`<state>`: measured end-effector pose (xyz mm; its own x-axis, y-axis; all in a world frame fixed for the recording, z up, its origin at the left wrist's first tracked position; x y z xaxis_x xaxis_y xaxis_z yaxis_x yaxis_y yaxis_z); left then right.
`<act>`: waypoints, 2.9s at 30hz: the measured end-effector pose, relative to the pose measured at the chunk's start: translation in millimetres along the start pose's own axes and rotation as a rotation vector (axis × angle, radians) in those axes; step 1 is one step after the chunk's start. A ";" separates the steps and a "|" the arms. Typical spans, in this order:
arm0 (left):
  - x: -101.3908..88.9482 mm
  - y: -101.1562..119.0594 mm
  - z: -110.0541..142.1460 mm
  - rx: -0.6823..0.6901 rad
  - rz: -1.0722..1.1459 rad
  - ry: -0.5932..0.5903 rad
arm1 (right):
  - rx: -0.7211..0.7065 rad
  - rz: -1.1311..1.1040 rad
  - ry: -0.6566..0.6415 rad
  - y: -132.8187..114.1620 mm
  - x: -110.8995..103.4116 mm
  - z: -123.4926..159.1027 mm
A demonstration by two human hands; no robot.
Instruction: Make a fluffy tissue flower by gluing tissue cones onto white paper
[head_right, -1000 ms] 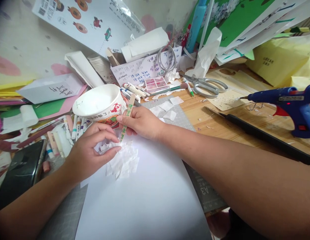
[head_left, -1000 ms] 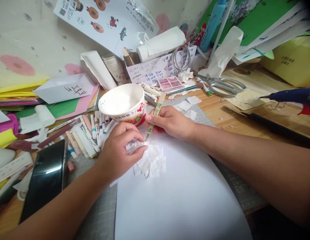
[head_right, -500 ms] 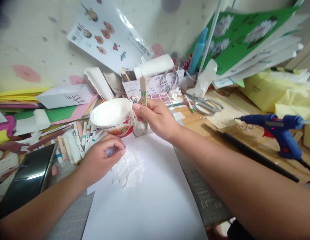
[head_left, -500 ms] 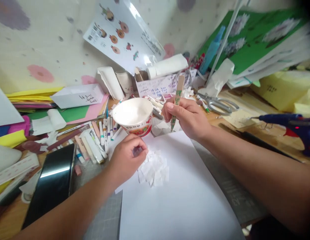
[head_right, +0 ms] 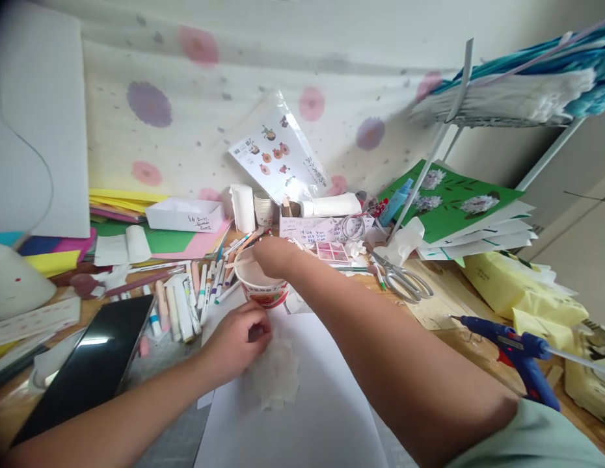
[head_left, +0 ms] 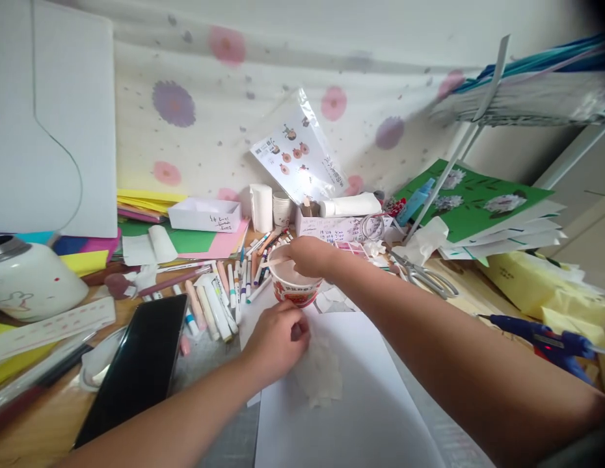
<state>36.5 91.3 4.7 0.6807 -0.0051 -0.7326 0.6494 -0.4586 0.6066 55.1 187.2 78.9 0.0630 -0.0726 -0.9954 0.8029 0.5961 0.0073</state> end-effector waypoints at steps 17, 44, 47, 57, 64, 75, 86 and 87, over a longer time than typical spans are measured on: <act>11.1 -8.5 -1.0 -0.018 -0.037 -0.099 | 0.031 -0.774 -0.143 43.9 17.5 98.4; -0.3 -6.3 -0.3 -0.042 0.111 -0.051 | 0.112 -1.362 0.247 65.2 73.0 150.9; 0.6 -6.3 -0.1 -0.042 0.109 -0.052 | 0.164 -1.417 0.155 61.6 86.4 147.5; -1.0 -5.5 0.3 -0.025 0.096 -0.044 | 0.190 -1.381 0.080 51.3 99.4 139.1; -0.1 -6.3 1.0 -0.031 0.104 -0.047 | 0.218 -1.405 0.053 49.3 104.4 136.7; -7.1 10.4 -1.7 0.069 0.077 -0.042 | 0.252 -1.508 -0.068 49.0 111.2 124.7; -3.3 26.3 -1.0 0.204 -0.161 -0.022 | 0.377 -1.691 0.626 117.4 92.6 138.5; -3.0 25.6 -1.7 0.198 -0.153 -0.023 | 0.368 -1.620 0.650 123.2 89.7 138.7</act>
<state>51.7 81.0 23.0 0.5698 0.0582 -0.8197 0.6638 -0.6206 0.4174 241.9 143.2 3.8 -0.9952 0.0032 0.0975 -0.0972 0.0579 -0.9936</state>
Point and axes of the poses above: each hand's wrist, its own z-axis away from the middle knuckle, its own x-axis out of the palm, y = z × x, the point moved 9 cm from there along -z, towards the middle knuckle, and after that the axes turned 9 degrees about x, right-handed, at the moved point
